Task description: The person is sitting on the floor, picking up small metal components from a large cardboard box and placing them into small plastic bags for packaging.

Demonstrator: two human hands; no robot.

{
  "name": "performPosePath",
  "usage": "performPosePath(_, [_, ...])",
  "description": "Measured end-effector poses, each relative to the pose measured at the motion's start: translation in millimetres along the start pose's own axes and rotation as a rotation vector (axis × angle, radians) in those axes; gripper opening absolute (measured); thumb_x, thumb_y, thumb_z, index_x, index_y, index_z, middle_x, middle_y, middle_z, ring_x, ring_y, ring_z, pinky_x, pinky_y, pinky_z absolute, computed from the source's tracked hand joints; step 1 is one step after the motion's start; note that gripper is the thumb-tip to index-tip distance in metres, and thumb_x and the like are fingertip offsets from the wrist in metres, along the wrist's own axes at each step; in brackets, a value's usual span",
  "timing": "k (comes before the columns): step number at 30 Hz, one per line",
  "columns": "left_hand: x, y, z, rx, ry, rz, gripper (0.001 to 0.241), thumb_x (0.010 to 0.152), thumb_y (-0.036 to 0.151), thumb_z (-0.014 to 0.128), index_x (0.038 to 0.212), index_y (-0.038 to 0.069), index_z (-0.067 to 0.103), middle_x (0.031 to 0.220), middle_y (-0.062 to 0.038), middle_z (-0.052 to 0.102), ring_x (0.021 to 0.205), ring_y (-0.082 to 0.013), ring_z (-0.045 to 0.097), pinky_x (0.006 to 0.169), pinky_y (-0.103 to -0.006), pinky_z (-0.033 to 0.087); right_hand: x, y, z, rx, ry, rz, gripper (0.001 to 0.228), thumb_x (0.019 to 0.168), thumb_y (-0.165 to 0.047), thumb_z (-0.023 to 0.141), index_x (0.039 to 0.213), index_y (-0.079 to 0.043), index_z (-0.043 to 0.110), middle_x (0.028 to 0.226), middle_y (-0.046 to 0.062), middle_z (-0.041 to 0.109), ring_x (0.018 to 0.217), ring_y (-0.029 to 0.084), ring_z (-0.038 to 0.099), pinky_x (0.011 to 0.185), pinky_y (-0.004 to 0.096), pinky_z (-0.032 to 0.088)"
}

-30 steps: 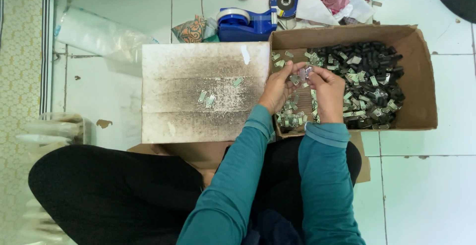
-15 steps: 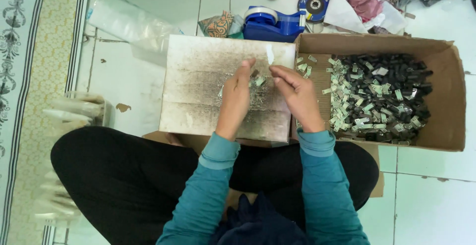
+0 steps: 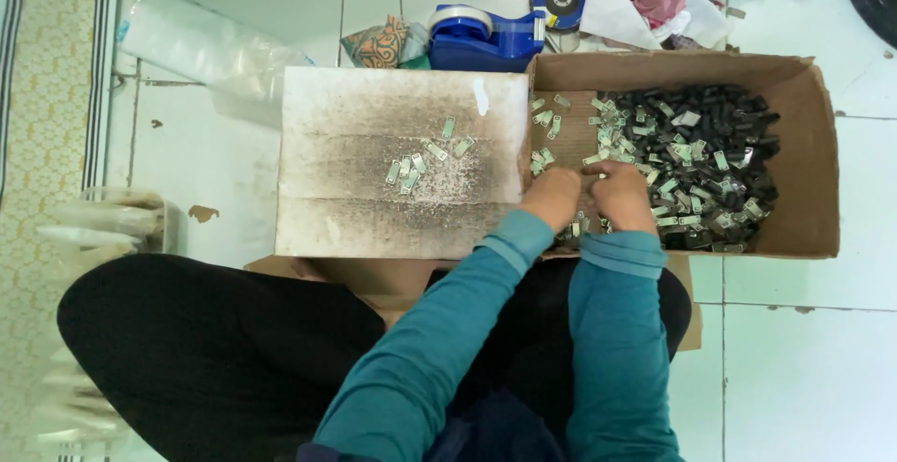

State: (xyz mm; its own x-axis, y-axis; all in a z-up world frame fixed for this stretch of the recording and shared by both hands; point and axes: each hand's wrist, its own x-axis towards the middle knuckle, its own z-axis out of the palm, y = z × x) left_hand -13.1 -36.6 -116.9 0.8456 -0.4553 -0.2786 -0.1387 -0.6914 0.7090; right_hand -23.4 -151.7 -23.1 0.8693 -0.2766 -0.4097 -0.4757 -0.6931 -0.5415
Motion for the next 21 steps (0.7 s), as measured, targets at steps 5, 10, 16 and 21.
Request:
performPosePath(5, [-56, 84, -88, 0.219, -0.158, -0.331, 0.036, 0.097, 0.009, 0.049, 0.125, -0.008, 0.064, 0.115, -0.024, 0.072, 0.107, -0.0363, 0.071, 0.09, -0.0542, 0.058, 52, 44, 47, -0.314, -0.147, 0.03, 0.035, 0.091, -0.003, 0.052, 0.116, 0.005, 0.076, 0.099, 0.037, 0.072, 0.093, 0.046, 0.074, 0.07, 0.057, 0.062])
performPosePath(10, [-31, 49, 15, 0.605, 0.055, -0.525, 0.04, 0.11, 0.018, 0.04, 0.148, 0.016, 0.049, 0.149, -0.02, 0.05, 0.122, -0.0305, 0.06, 0.094, -0.0501, 0.054, -27, -43, 9, -0.397, -0.342, 0.01, 0.044, 0.096, -0.009, 0.045, 0.124, 0.017, 0.067, 0.124, 0.041, 0.066, 0.12, 0.052, 0.064, 0.101, 0.061, 0.053])
performPosePath(16, [0, 9, 68, 0.761, -0.115, -0.353, 0.037, 0.106, 0.016, 0.038, 0.133, 0.007, 0.061, 0.129, -0.018, 0.061, 0.104, -0.0243, 0.064, 0.085, -0.0427, 0.055, -28, -53, 7, -0.404, -0.418, 0.031, 0.053, 0.101, -0.018, 0.035, 0.128, 0.017, 0.064, 0.132, 0.039, 0.063, 0.13, 0.049, 0.058, 0.111, 0.06, 0.046])
performPosePath(21, [3, 2, 58, 0.466, 0.006, -0.156, 0.02, 0.092, 0.004, 0.057, 0.09, 0.006, 0.077, 0.086, -0.013, 0.075, 0.081, -0.0296, 0.075, 0.066, -0.0448, 0.063, -13, -44, -1, -0.104, -0.4, 0.194, 0.054, 0.095, -0.015, 0.051, 0.145, 0.003, 0.057, 0.142, 0.029, 0.059, 0.127, 0.045, 0.06, 0.096, 0.059, 0.054])
